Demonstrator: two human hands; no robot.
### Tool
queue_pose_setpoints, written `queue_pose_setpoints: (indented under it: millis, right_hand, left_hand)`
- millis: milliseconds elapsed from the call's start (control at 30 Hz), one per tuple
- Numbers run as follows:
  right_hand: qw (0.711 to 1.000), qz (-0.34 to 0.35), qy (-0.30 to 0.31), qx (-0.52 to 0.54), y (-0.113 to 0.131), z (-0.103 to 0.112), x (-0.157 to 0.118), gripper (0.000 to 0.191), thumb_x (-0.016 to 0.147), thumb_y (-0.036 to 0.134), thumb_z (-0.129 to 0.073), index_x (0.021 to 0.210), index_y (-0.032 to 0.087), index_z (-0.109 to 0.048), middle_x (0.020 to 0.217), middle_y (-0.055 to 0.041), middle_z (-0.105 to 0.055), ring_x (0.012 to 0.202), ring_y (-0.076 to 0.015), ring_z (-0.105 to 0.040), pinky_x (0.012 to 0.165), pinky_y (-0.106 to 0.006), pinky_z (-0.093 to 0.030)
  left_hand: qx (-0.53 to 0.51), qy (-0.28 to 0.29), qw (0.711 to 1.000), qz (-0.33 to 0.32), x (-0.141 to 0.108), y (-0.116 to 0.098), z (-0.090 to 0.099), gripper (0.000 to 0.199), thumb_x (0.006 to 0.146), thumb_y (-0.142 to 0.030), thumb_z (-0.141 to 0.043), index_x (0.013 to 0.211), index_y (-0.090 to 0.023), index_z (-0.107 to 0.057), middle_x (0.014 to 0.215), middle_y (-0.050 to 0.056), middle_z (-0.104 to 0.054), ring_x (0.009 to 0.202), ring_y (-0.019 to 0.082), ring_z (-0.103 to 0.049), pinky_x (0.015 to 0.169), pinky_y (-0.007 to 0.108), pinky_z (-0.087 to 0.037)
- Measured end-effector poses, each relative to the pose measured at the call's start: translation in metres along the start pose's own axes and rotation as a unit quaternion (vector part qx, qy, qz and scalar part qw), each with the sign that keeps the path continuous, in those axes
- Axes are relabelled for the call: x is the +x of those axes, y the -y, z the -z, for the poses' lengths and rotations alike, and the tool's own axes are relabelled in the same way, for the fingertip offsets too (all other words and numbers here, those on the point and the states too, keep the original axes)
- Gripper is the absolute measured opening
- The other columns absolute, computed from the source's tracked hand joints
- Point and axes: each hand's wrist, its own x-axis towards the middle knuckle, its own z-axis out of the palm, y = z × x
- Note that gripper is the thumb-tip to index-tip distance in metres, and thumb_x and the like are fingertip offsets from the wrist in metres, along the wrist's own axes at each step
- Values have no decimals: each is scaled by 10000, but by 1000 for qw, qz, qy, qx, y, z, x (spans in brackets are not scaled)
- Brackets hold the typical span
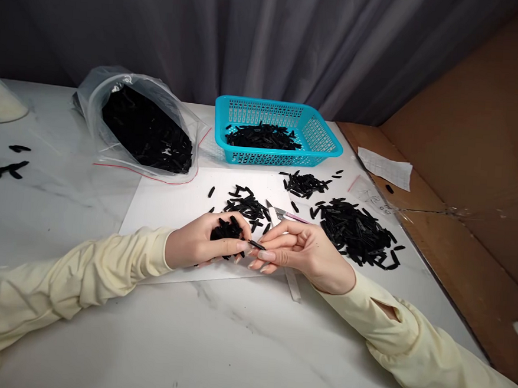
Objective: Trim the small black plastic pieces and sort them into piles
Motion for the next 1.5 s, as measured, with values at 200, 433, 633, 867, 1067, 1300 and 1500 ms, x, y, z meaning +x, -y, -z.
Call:
queue_pose_setpoints:
  millis: [200,433,633,867,1067,1300,1500]
  right_hand:
    - [955,152,-103,-233,42,1,4,90,684,147,-693,723,128,-614,655,-49,-703,648,-174,-691,607,-248,-582]
    - [784,284,-160,-527,95,35,91,232,694,-22,-563,870,119,-614,794,-57,-702,768,-201,-685,696,-319,-566]
    - [688,331,29,-645,83,2,72,229,835,99,-461,971,151,-638,958,-65,-690,884,-177,-647,788,-292,-514]
    - [687,384,101,-609,38,-15,33,348,826,6,-346,1023,112,-612,941,-123,-652,845,-157,-611,722,-274,-533]
    - [617,439,63,-650,24,-5,27,333,846,2,-321,1038,74,-583,967,-148,-647,874,-177,-609,720,-285,-538]
    - [609,449,18,-653,9,0,3,318,869,22,-303,985,100,-589,902,-135,-663,824,-179,-633,677,-279,-540]
    - [766,385,-28,-514,3,6,-10,245,854,61,-418,930,159,-630,755,-75,-674,702,-154,-646,623,-254,-536]
  left_hand:
    - [-18,13,1000,9,2,-2,2,177,774,-289,-546,820,-119,-565,579,-33,-520,315,9,-353,260,126,-240]
    - [-45,5,999,24,3,-2,3,213,778,-298,-527,827,-105,-600,565,-28,-512,296,1,-324,257,119,-216]
    - [-121,27,992,33,7,0,7,222,737,-301,-572,800,-90,-605,527,-18,-514,298,17,-321,245,137,-223]
    - [-164,99,981,39,9,2,10,157,721,-218,-556,714,-76,-623,439,-17,-507,258,34,-309,215,147,-191]
    - [-164,132,976,61,11,3,11,139,700,-210,-563,693,-86,-626,470,-1,-541,268,41,-324,210,150,-198]
    - [-132,160,974,90,10,-1,11,161,689,-238,-589,701,-80,-616,440,-8,-521,250,38,-307,205,151,-176]
    - [-134,159,974,88,9,0,12,193,725,-255,-605,801,-82,-645,508,-7,-543,267,20,-329,222,130,-188]
